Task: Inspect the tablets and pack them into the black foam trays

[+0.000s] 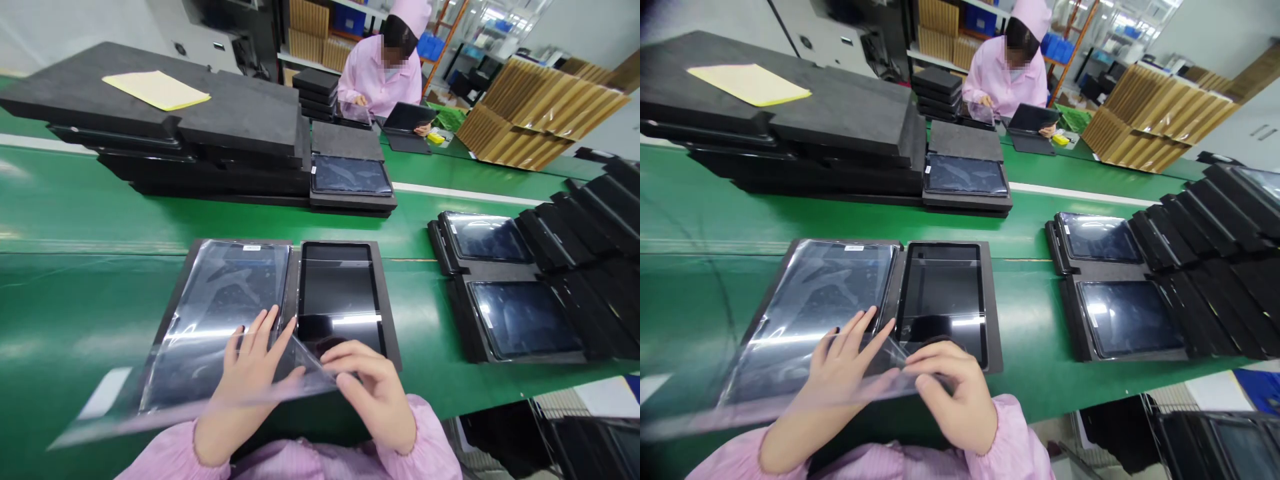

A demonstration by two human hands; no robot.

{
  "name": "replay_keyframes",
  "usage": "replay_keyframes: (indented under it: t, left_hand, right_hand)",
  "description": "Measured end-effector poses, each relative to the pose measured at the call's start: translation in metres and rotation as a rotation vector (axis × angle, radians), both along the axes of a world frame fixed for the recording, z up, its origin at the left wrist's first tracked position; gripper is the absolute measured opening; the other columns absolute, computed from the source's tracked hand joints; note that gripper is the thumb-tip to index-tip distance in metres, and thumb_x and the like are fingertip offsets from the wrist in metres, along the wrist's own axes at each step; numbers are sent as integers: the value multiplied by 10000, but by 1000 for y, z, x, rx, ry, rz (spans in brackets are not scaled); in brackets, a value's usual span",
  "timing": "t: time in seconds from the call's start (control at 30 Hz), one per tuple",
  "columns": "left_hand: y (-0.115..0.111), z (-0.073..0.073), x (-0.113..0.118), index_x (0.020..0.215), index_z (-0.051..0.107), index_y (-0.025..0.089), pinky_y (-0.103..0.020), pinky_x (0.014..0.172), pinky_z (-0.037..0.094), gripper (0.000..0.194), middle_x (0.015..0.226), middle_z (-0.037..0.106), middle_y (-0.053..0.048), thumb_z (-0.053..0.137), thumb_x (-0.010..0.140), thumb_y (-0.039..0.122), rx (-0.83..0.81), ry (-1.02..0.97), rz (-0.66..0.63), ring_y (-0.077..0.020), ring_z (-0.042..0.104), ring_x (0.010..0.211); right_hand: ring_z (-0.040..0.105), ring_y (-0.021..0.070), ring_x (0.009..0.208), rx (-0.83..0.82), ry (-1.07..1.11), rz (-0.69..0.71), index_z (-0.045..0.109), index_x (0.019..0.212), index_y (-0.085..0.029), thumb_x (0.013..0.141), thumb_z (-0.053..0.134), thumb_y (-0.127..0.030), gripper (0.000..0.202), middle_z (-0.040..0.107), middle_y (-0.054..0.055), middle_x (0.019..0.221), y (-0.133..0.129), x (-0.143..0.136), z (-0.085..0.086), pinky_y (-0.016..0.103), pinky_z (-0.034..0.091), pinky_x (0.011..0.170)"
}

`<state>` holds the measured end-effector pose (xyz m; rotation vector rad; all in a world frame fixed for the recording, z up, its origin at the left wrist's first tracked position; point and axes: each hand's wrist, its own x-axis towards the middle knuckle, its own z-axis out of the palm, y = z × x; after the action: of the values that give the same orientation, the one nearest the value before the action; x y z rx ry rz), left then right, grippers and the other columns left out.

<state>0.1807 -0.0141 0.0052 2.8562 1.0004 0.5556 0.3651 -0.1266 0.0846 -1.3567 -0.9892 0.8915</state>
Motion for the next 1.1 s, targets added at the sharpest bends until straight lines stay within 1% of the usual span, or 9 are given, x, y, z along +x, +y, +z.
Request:
replay_keyframes:
  t: [0.07,0.17,0.3,0.4,0.5,0.67,0.83,0.97,1.1]
  left_hand:
    - [0,3,-1,1407,590,262,-532,1105,377,523,1506,560,-171,509,921,437,-32,21,-6,-344,541,1361]
    - [1,7,-1,1397,602,234,-546,1102,391,527,1498,565,-176,470,937,454,-50,35,-10,-355,520,1380]
    - [-1,10,4,1374,625,203,-573,1098,398,526,1477,575,-195,474,917,416,-58,13,10,-376,532,1361]
    - [-6,12,11,1342,645,168,-588,1092,408,515,1479,572,-213,442,910,362,-86,6,47,-383,528,1368]
    - [-13,10,21,1343,625,138,-577,1102,422,520,1503,551,-213,423,907,337,-154,-21,97,-372,494,1408]
    - [-15,6,37,1372,552,151,-597,1108,453,571,1397,634,-189,527,855,391,-344,-203,114,-377,519,1386]
    - [-16,24,39,1371,510,195,-555,1117,491,544,1439,579,-163,534,881,428,-650,-457,218,-325,563,1357]
    - [-19,37,19,1393,493,221,-476,1119,509,548,1491,533,-146,546,885,420,-718,-622,257,-292,559,1366]
    - [-2,40,-27,1354,553,257,-486,1120,499,521,1494,547,-122,585,872,451,-572,-640,312,-314,524,1399]
  right_hand:
    - [769,233,923,-31,17,-148,824,923,-276,845,675,-183,192,811,61,955,-5,6,-9,335,628,829]
    - [752,239,930,-79,-13,-350,742,1145,-239,876,682,-286,280,789,90,1009,-12,15,-26,368,629,827]
    - [674,290,1040,-197,-354,-549,578,1377,-222,910,607,-408,504,707,139,1182,-19,21,-48,475,588,871]
    - [622,358,1038,-322,-683,-602,590,1338,-165,900,568,-475,537,670,162,1080,-17,24,-60,589,521,910]
    - [605,342,957,-363,-806,-590,633,1216,-162,922,525,-483,449,634,131,965,-12,27,-67,569,502,889]
    - [594,330,947,-296,-626,-603,616,1058,-194,891,527,-522,378,621,111,949,-5,30,-68,548,490,900]
    - [648,330,967,-274,-310,-626,613,1087,-195,835,581,-589,469,663,128,1020,-5,30,-61,528,537,871]
    - [695,290,1075,-188,67,-496,605,1116,-239,804,697,-562,458,727,111,1149,-1,11,-48,442,563,927]
    - [738,276,1023,-128,190,-343,569,1118,-240,796,743,-545,476,781,99,1066,16,-24,-43,422,584,901]
